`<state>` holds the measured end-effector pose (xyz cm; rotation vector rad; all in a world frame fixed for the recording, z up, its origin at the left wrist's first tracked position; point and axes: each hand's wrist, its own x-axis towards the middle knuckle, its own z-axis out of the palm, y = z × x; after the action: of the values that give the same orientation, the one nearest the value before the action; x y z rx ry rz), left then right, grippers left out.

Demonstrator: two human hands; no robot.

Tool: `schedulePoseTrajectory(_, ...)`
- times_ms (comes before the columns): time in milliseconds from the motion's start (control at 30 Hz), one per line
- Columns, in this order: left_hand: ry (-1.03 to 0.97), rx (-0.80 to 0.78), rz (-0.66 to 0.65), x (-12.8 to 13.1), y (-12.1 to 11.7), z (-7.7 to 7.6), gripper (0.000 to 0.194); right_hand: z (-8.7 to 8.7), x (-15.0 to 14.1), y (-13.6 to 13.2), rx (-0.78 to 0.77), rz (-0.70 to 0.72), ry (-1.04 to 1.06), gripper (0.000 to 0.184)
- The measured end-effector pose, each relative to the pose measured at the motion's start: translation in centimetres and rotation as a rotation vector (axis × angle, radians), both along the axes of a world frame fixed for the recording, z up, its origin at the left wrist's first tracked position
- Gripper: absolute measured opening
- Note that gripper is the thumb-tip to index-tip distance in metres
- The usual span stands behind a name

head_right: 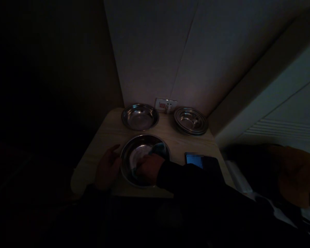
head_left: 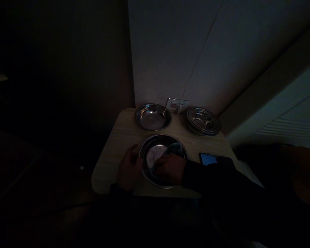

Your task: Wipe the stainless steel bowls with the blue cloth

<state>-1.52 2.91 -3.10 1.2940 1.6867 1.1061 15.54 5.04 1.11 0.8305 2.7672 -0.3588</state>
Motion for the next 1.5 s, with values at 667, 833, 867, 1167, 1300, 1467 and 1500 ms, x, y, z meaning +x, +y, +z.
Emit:
schedulePoseTrajectory(667, 0.006, 0.004, 0.212, 2.5, -0.7, -1.7, 0.043, -0.4, -4.1, 1.4, -0.001, -0.265, -0.004, 0.023)
schedulePoseTrajectory(833, -0.033, 0.009, 0.118, 2.7, -1.5, -1.7, 0.041, -0.5, -3.3, 0.8, 0.008, -0.271, -0.014, 0.022)
schedulePoseTrajectory(867, -0.031, 0.014, 0.104, 2.7, -1.6, -1.7, 0.041, -0.6, -3.6, 1.4, 0.050, -0.311, -0.011, 0.023)
schedulePoseTrajectory(1167, -0.018, -0.013, 0.182, 3.4, -1.6, -1.7, 0.042, -0.5, -3.5, 0.3, 0.001, -0.251, -0.036, 0.021)
schedulePoseTrajectory(1300, -0.033, 0.007, 0.107, 3.4, -1.9, -1.7, 0.041, -0.6, -3.0, 0.3, -0.002, -0.311, -0.025, 0.022)
schedulePoseTrajectory(1467, -0.021, 0.050, 0.111, 3.5, -2.0, -1.5, 0.041, -0.3, -4.6, 2.5, 0.104, -0.463, -0.026, 0.030)
schedulePoseTrajectory(1500, -0.019, 0.038, 0.132, 3.7, -2.0, -1.5, 0.041, -0.3, -4.6, 2.2, 0.100, -0.453, -0.021, 0.030)
